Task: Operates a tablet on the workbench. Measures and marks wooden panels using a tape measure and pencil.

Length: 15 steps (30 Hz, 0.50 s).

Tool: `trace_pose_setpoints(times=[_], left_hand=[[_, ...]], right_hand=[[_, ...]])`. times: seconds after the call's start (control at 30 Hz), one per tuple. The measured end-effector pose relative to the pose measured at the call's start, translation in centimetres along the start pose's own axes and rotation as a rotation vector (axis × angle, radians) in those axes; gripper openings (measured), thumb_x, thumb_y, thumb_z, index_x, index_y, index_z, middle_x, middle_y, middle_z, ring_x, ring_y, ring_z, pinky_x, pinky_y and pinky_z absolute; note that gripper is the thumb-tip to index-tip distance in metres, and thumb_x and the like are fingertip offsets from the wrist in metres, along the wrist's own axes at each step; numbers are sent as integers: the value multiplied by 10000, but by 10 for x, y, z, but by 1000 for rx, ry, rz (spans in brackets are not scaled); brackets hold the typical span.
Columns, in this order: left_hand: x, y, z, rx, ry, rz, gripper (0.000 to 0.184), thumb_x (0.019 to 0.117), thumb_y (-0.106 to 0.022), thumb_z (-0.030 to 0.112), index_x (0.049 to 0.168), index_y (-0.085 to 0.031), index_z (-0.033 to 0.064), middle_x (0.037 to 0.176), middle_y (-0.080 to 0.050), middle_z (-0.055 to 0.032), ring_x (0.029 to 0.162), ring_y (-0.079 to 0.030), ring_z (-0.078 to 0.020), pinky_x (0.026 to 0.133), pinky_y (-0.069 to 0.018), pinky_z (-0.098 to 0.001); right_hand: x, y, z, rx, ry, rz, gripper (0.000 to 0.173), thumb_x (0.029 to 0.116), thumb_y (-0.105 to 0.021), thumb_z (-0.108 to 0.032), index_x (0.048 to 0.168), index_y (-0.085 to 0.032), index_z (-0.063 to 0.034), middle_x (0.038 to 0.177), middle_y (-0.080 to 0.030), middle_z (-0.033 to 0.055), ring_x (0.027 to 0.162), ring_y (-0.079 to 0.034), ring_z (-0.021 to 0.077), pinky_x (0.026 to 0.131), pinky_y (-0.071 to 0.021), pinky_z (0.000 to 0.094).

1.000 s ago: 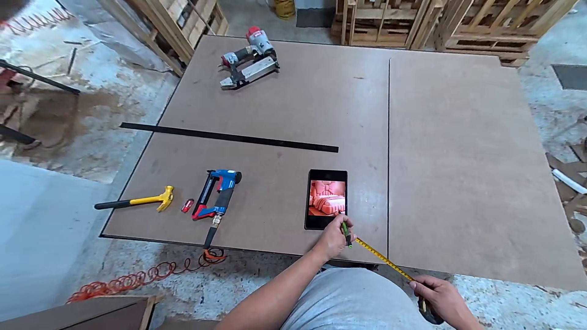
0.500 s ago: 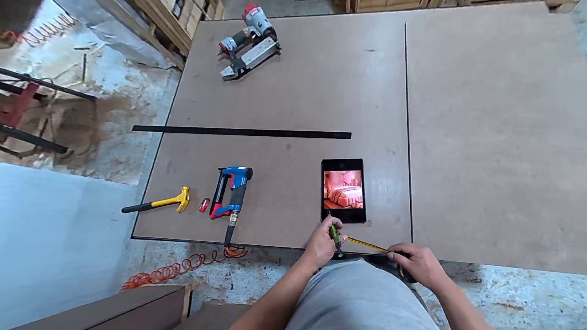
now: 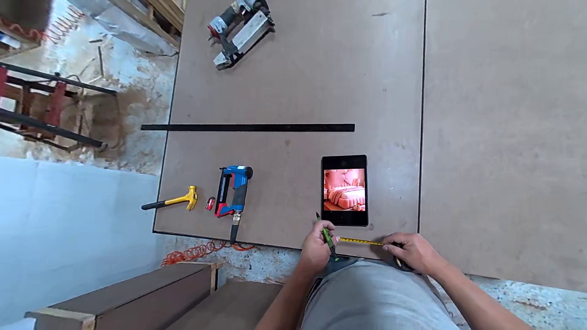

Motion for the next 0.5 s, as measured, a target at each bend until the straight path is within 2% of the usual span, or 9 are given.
trace_pose_setpoints(times=[0.13,0.2,0.27,0.33,0.4,0.5], left_hand=[[-4,-4,-1,66,16,61,278,924,-752,109,1177,-641,128,897,-702,-41,695,-654,-160,634,-572,-345],[-4,4,2,157,-4,130,261,944,-735,119,1190,-648,124,967,-718,-32,743,-672,-144,663,-586,-341],[4,20,4,365,-12,182,275,976,-696,115,1244,-637,102,1088,-723,-54,907,-716,-166,814,-618,-407],[22,41,-5,592,53,194,299,1010,-639,115,1308,-622,103,1171,-722,-76,1046,-718,-210,934,-596,-487],[48,63,-20,759,128,170,317,1034,-560,109,1346,-612,128,1228,-711,-80,1114,-696,-261,965,-565,-556],[86,89,-37,871,182,165,379,1036,-519,109,1404,-591,155,1303,-670,-133,1180,-661,-350,986,-531,-619]], right_hand=[[25,21,6,-34,112,-20,141,990,-672,-383,1045,-781,-313,1001,-742,-142,864,-684,11,800,-597,336],[38,28,7,-40,143,-19,145,1001,-668,-348,1072,-781,-292,1045,-750,-118,907,-698,36,836,-601,367],[53,36,9,-55,154,22,154,1015,-653,-323,1079,-781,-267,1070,-757,-82,941,-714,77,856,-604,418],[68,47,14,-73,136,73,169,1026,-638,-317,1094,-780,-258,1093,-758,-61,977,-718,106,881,-597,455],[84,57,21,-87,113,125,184,1035,-621,-315,1110,-777,-252,1122,-754,-45,1002,-716,124,898,-588,473],[107,68,23,-112,82,193,205,1041,-605,-327,1116,-777,-244,1124,-748,-31,1019,-708,135,909,-577,475]])
Point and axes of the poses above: each hand's wrist, its own x-axis towards the middle knuckle, its own y-axis out of the back of the hand, z = x × y, the point moved 7 cm from there along x, towards the middle knuckle
